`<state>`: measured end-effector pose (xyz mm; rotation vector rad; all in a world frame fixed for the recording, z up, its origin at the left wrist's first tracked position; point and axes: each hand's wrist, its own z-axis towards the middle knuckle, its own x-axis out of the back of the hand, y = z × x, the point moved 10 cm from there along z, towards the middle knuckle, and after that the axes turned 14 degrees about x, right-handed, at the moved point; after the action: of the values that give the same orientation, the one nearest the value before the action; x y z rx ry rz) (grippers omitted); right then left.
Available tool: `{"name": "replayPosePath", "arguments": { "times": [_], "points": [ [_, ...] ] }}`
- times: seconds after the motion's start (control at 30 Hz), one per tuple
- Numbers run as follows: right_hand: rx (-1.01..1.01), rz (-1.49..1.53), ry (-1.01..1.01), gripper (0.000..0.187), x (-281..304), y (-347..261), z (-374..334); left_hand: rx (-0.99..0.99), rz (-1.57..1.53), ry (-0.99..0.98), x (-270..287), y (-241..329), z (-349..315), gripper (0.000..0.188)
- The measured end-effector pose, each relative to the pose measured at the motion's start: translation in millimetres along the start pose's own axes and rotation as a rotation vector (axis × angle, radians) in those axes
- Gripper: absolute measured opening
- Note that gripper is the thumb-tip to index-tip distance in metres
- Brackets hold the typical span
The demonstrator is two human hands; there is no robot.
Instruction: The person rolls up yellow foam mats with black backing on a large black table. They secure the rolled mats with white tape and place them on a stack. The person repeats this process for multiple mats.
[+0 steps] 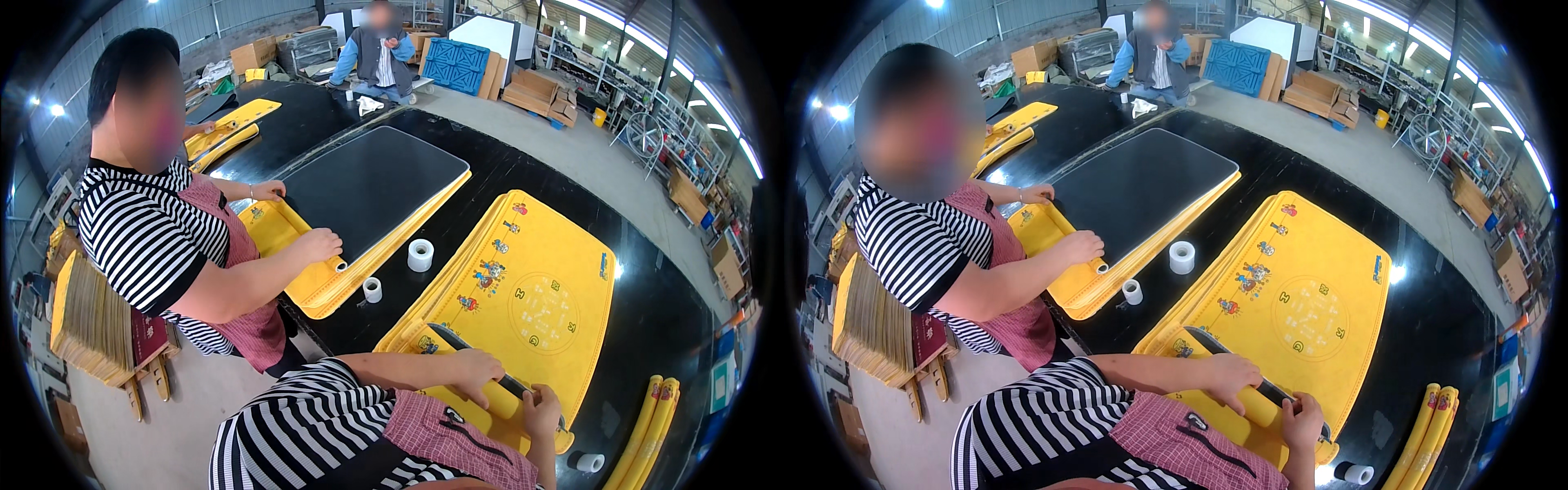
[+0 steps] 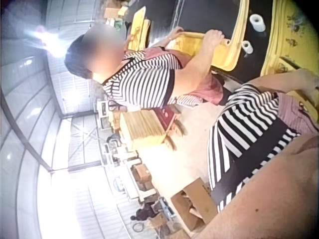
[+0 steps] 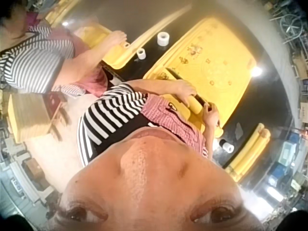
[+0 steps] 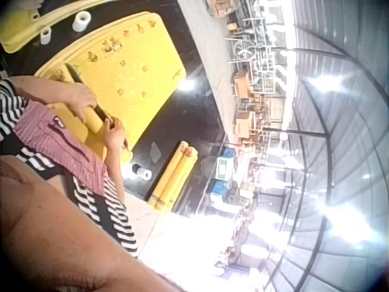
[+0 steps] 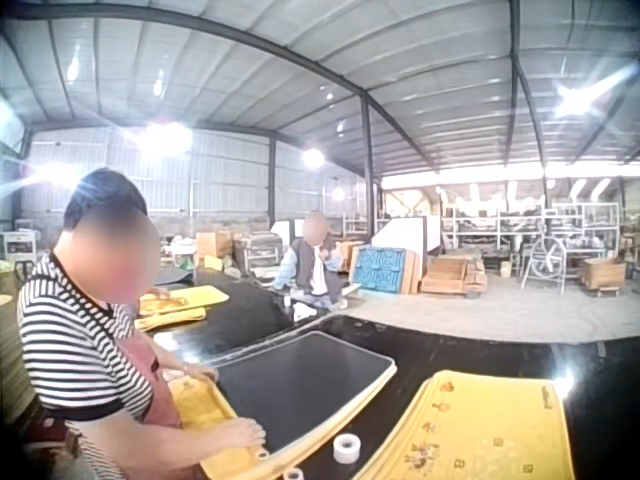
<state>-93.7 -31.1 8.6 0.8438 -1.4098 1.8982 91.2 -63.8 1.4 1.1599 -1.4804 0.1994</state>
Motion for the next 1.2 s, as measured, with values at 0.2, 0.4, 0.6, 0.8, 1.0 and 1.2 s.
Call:
{"name": "replayPosePath", "arguments": {
  "times": [0.2,0.4,0.6,0.8,1.0,1.2],
  "points": [
    [0.009,0.001,0.003,0.024,1,-3,-2,0.005,0.003,-0.022,1,2,-5,0.064],
    [0.034,-0.003,0.012,0.023,2,-3,-6,0.003,0.000,-0.026,0,5,-7,0.063],
    [0.032,0.008,0.015,0.023,1,-3,-8,0.001,0.003,-0.024,-2,6,-8,0.063],
    [0.029,0.007,0.008,0.024,1,-3,-10,-0.015,0.007,-0.002,-1,9,-11,0.063],
    [0.079,-0.008,0.034,0.023,2,-5,-12,-0.023,0.008,-0.001,-4,9,-10,0.063],
    [0.065,0.002,0.014,0.023,-3,1,-14,-0.021,-0.014,0.017,-7,8,-8,0.062]
  ]
}}
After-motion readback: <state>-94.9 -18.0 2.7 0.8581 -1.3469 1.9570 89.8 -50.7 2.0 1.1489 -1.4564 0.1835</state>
